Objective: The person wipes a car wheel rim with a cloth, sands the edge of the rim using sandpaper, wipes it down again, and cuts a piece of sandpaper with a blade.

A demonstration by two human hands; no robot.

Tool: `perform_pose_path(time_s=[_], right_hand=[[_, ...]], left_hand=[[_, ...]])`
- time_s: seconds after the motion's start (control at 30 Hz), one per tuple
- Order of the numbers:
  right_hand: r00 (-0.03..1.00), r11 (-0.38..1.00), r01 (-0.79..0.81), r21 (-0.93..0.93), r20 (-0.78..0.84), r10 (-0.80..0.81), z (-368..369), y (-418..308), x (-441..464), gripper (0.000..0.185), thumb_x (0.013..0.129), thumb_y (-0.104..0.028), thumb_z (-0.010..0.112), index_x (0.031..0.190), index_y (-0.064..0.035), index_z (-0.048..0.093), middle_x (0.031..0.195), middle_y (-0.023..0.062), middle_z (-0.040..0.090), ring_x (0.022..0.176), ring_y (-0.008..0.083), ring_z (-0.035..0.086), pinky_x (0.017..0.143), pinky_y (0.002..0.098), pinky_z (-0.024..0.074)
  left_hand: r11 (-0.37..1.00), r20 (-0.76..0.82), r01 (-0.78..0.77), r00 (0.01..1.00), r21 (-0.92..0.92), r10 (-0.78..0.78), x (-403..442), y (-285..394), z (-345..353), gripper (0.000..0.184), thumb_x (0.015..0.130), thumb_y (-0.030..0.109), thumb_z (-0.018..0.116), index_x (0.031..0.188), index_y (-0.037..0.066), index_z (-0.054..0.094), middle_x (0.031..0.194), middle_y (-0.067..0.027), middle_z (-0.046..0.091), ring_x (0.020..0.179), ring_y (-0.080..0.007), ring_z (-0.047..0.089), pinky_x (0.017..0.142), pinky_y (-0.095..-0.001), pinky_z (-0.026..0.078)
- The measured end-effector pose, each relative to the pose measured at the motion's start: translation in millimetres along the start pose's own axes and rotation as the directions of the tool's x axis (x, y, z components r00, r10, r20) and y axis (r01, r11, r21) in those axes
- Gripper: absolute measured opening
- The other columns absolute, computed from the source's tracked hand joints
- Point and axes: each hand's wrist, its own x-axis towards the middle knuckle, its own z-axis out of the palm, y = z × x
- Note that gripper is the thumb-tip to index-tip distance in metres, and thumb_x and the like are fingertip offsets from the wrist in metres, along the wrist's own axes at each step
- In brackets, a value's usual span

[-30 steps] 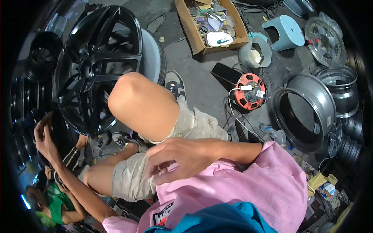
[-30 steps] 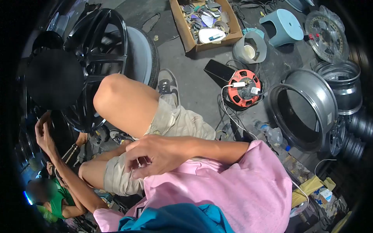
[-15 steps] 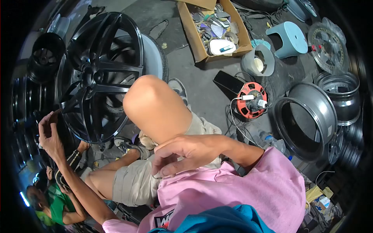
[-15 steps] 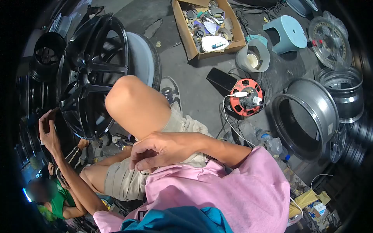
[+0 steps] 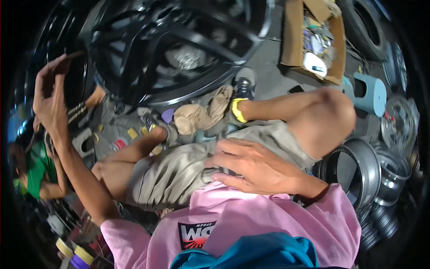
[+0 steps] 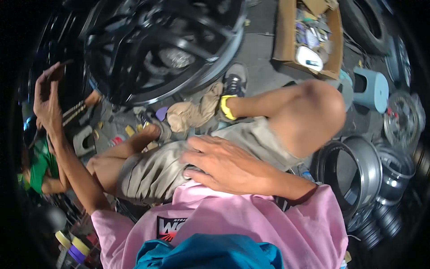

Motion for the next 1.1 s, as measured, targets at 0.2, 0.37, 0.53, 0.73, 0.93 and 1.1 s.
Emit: perform_pose_path(time_s=[0.2,0.37,0.53,0.73,0.93,1.1], right_hand=[[0.958,0.976,-0.122,-0.179,0.234,0.163,50,22,47,0.026,0.098,-0.021,0.063,0.105,0.0030,0.069,0.115,0.0230,0.065,0.106,0.0440,0.066,0.095,0.0518,0.0535],[0.931,0.921,-0.148,-0.361,0.263,0.253,63,82,135,0.030,0.098,-0.024,0.062,0.105,0.0033,0.070,0.114,0.0277,0.069,0.099,0.0464,0.070,0.091,0.0534,0.0563],[0.719,0.649,-0.335,-0.683,0.260,0.644,135,203,205,0.061,0.093,-0.046,0.071,0.131,0.0009,0.063,0.136,0.0312,0.063,0.126,0.0418,0.064,0.105,0.0485,0.0522],[0.862,0.534,-0.162,-0.830,0.145,0.486,187,297,182,0.069,0.093,-0.054,0.069,0.137,-0.0009,0.061,0.132,0.0247,0.064,0.118,0.0404,0.069,0.096,0.0435,0.0575],[0.659,0.581,-0.065,-0.811,0.402,0.635,134,282,150,0.033,0.092,-0.030,0.069,0.114,-0.0071,0.078,0.110,0.0095,0.074,0.100,0.0299,0.074,0.088,0.0405,0.0581],[0.286,0.354,0.240,-0.904,0.414,0.864,49,229,163,0.042,0.080,-0.034,0.080,0.113,-0.0071,0.078,0.101,0.0124,0.078,0.093,0.0283,0.076,0.077,0.0408,0.0596]], left_hand=[[0.996,0.004,0.091,0.996,-0.013,-0.090,-36,-28,-25,0.025,0.105,-0.004,0.057,0.129,-0.006,0.065,0.128,-0.0164,0.072,0.120,-0.0224,0.069,0.110,-0.0344,0.053],[0.999,-0.083,0.041,0.996,0.022,-0.039,-50,-27,-48,0.026,0.105,0.005,0.063,0.127,-0.007,0.070,0.119,-0.0161,0.075,0.111,-0.0221,0.073,0.101,-0.0309,0.056],[0.993,-0.125,0.114,0.985,-0.022,-0.116,-86,-52,-63,0.026,0.100,0.006,0.072,0.123,-0.007,0.073,0.119,-0.0131,0.074,0.109,-0.0184,0.071,0.098,-0.0282,0.053],[0.949,-0.140,0.313,0.942,0.028,-0.306,-120,-67,-82,0.026,0.105,0.011,0.065,0.124,-0.004,0.073,0.122,-0.0149,0.075,0.114,-0.0212,0.071,0.105,-0.0319,0.053],[0.882,-0.156,0.460,0.883,0.097,-0.443,-148,-85,-103,0.030,0.108,0.015,0.060,0.131,-0.002,0.069,0.128,-0.0152,0.073,0.120,-0.0223,0.070,0.109,-0.0337,0.053],[0.903,-0.119,0.427,0.899,0.037,-0.421,-153,-80,-108,0.030,0.109,0.014,0.059,0.132,-0.002,0.068,0.129,-0.0149,0.073,0.120,-0.0222,0.070,0.110,-0.0336,0.053]])
